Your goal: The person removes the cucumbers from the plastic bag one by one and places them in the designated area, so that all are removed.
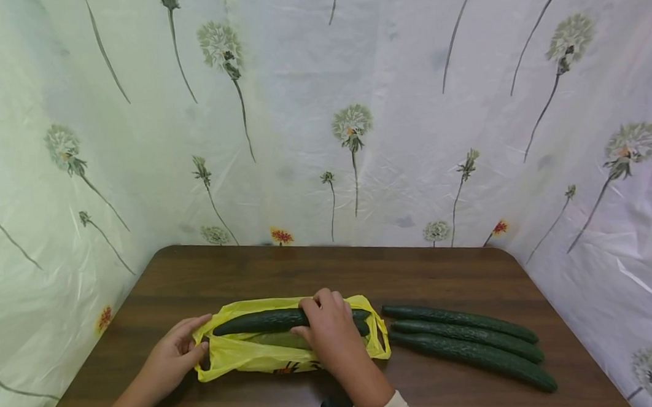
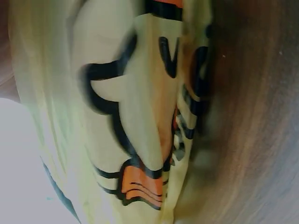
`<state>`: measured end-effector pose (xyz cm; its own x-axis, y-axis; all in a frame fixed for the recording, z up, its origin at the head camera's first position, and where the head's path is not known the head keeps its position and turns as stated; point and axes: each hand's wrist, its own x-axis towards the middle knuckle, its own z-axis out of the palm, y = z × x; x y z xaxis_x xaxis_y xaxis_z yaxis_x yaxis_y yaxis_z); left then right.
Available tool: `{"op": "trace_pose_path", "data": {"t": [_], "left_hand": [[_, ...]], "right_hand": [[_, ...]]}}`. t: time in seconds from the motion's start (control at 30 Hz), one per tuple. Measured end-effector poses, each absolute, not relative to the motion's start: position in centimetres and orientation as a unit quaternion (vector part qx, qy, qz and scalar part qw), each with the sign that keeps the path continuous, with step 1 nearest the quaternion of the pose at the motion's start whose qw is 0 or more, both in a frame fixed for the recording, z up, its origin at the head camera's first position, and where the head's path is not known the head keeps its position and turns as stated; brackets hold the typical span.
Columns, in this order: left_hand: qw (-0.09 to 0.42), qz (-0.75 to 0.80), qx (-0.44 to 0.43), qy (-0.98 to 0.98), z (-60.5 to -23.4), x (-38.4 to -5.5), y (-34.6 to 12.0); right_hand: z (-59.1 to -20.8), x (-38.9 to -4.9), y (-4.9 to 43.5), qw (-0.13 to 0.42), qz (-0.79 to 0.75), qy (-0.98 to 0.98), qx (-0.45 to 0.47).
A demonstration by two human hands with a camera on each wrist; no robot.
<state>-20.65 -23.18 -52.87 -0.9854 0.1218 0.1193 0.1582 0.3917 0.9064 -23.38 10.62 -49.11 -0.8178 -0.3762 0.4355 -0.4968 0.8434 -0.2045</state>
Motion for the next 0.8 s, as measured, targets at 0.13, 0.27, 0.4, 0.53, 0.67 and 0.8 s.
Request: {"op": "trace_pose_path", "data": {"t": [0.13,0.27,0.4,0.53,0.67,0.8], "left_hand": [[0.013,-0.546,-0.08,-0.834,-52.8,-20.7,-23.2],[0.012,-0.547,-0.079,-0.834,-52.8,-20.7,-23.1],[0.013,-0.548,-0.079,-0.832,-53.0,-20.7,-23.2],[0.014,-0.552,-0.084,-0.83,-53.1,-20.7,-23.1],[0.015,-0.552,-0.088,-0.829,-53.1,-20.7,-23.1],[0.017,-0.548,-0.085,-0.832,-53.2,-20.7,-23.1]], "right_hand": [[-48.6,-23.2,10.6,0.2,0.159,-0.94,0.224],[-48.0,-22.8,10.6,0.212,0.161,-0.937,0.225],[-47.5,-22.6,10.7,0.212,0.156,-0.937,0.228],[-47.2,-22.4,10.9,0.212,0.15,-0.939,0.226],[-46.9,-22.4,11.1,0.204,0.152,-0.94,0.227],[-46.9,-22.3,11.2,0.196,0.159,-0.939,0.233]]}}
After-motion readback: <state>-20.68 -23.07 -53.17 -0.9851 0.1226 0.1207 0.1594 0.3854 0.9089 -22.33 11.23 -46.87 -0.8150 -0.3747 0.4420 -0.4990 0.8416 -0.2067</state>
